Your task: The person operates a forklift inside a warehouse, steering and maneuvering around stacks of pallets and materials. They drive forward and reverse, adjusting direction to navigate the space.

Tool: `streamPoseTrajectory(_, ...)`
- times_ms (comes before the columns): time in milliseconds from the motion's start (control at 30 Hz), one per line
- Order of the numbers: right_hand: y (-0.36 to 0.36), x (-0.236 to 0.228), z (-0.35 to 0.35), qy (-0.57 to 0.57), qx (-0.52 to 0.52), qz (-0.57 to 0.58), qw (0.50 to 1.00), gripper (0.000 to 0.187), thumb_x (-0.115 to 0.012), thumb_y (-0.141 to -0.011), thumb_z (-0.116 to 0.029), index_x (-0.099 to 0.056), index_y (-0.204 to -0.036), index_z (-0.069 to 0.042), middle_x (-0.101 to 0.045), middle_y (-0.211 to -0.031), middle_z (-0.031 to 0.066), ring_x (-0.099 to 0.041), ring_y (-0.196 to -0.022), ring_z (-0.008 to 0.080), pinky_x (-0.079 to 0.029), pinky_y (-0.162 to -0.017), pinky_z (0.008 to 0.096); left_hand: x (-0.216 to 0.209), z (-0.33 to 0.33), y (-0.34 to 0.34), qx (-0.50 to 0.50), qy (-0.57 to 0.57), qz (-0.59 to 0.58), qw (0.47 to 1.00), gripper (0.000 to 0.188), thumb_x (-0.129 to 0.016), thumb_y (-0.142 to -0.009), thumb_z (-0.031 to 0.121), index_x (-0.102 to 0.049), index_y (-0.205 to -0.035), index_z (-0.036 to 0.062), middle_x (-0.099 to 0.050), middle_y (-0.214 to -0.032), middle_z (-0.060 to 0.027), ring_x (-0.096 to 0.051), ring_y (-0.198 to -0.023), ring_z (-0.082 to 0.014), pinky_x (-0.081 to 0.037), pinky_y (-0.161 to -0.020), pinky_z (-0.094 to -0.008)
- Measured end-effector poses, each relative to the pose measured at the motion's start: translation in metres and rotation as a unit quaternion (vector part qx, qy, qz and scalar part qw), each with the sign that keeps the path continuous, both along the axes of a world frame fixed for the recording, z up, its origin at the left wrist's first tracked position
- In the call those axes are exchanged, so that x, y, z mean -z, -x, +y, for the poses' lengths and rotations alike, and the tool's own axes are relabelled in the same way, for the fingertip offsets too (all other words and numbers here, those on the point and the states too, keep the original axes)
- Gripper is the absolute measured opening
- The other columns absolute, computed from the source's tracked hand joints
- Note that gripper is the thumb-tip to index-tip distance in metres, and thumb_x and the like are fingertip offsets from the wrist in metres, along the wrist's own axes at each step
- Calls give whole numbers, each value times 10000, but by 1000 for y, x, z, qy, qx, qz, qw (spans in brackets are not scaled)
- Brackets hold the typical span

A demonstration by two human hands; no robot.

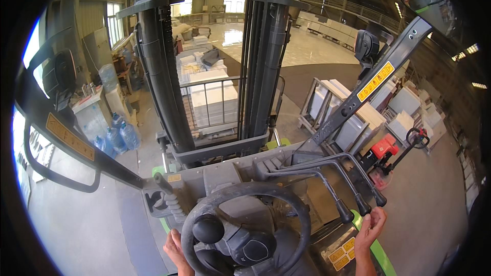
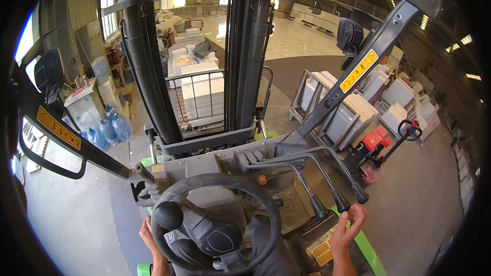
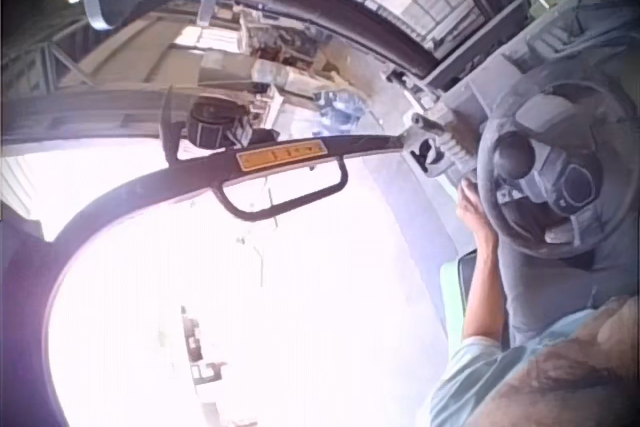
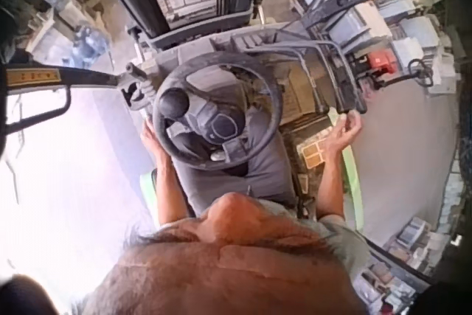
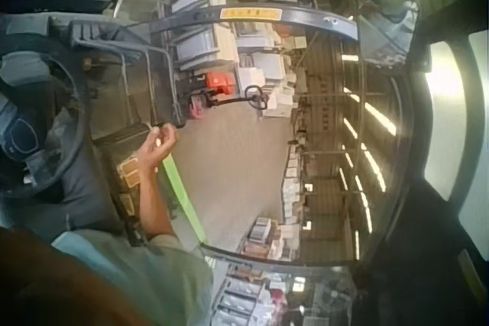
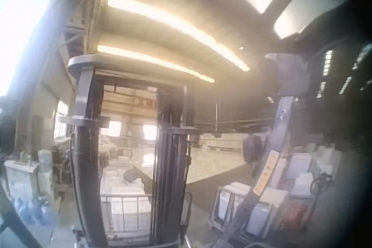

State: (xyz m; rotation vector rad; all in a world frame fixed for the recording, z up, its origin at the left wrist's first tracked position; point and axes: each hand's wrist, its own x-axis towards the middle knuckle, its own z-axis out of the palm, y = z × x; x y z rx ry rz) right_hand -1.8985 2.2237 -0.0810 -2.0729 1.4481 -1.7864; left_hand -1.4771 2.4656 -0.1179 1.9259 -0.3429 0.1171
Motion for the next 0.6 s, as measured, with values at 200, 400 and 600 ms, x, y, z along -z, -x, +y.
streamPoseTrajectory(200,-19,-13,-29,-163,-101,-79,978,362,-468,-1061,-282,-479,-1319,-29,-601,-909,89,-581,-691,146,-475,-636,280,-2,-3,0,8,-8,-2,1000,471,-508,-1040,312,-571,-757,-59,-591,-576,-174,-535,-494,-241,-426,-519,-426)
streamPoseTrajectory(400,-48,-51,-72,-132,-109,-99,980,300,-498,-1057,-251,-500,-1235,-9,-541,-756,62,-516,-549,122,-425,-527,272,-6,1,3,5,7,13,1000,471,-510,-1050,311,-575,-755,-50,-570,-558,-141,-488,-492,-196,-407,-499,-394)
streamPoseTrajectory(600,-73,-79,-83,-125,-124,-114,978,271,-498,-1062,-247,-514,-1210,-21,-513,-721,26,-507,-539,101,-405,-510,246,-10,4,4,12,12,22,1000,447,-513,-1043,280,-564,-748,-52,-560,-564,-146,-466,-515,-168,-401,-507,-389)
